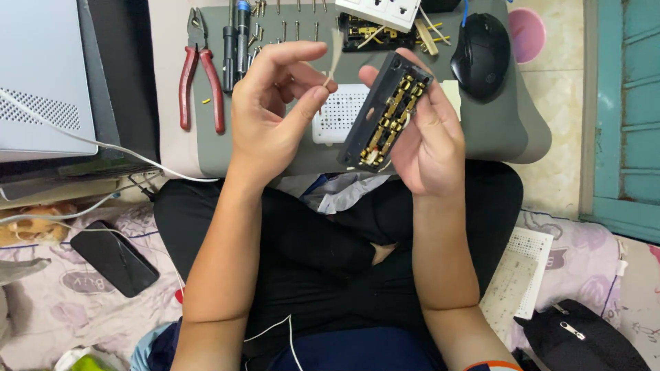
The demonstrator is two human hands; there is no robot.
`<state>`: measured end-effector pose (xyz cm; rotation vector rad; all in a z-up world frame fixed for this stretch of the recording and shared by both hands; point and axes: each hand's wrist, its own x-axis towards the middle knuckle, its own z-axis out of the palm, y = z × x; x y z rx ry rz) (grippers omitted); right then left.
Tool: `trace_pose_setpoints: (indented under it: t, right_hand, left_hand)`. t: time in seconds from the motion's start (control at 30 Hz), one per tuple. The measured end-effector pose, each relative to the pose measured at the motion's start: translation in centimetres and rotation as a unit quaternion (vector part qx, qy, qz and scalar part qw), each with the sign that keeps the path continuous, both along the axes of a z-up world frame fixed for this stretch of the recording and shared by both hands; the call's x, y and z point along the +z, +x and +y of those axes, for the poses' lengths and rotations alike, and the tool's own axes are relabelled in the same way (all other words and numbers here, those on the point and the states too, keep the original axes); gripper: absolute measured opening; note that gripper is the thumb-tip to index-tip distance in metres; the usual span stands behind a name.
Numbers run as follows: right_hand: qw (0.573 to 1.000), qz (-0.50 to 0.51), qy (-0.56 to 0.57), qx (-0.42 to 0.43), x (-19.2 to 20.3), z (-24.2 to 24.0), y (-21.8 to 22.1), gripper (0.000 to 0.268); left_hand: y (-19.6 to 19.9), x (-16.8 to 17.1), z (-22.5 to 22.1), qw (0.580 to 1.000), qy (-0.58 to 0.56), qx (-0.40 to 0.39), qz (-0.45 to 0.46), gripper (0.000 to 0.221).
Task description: Repairing an electrical component by tightening screws with a screwdriver
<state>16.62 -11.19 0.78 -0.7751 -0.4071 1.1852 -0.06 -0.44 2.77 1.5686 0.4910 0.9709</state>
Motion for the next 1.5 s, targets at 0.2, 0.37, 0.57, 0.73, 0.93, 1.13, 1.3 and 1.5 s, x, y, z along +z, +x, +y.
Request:
trace_pose_setpoints:
  t: [0.2,0.37,0.57,0.73,0.93,1.13,1.3,1.5]
  right_hand:
    - [0.998,0.068,-0.012,0.001,-1.2,0.0,0.4,0.051]
    - [0.998,0.064,-0.010,-0.003,-0.9,0.1,0.3,0.050]
    - [0.997,-0.073,0.029,-0.012,0.1,0.3,-0.7,0.045]
    - [0.986,-0.155,0.045,-0.029,0.0,0.3,-1.0,0.046]
    - [0.985,-0.144,-0.023,-0.087,-0.7,0.9,-0.9,0.045]
    - [0.997,0.024,-0.041,-0.068,0.4,1.1,-0.8,0.052]
    - [0.991,0.076,-0.076,-0.080,1.4,1.4,-1.3,0.060]
    - [0.997,0.072,-0.015,0.023,0.2,0.9,-0.8,0.077]
  left_hand:
    - [0.0,-0.1,-0.1,0.999,-0.032,-0.030,-0.016,0.023]
    - [0.3,0.9,-0.1,1.000,0.006,-0.016,-0.006,0.003]
    - [0.2,0.9,0.5,0.984,0.154,0.016,0.084,0.016]
    - [-0.4,-1.4,1.9,0.954,0.208,0.036,0.211,0.024]
    - [-2.1,-2.0,3.0,0.922,0.209,0.017,0.325,0.019]
    - [-5.0,-2.8,5.0,0.851,0.251,0.240,0.394,0.010]
    - [-4.9,-4.6,5.6,0.791,0.196,0.273,0.512,0.034]
    - [-4.5,-6.8,6.8,0.759,0.212,0.328,0.520,0.023]
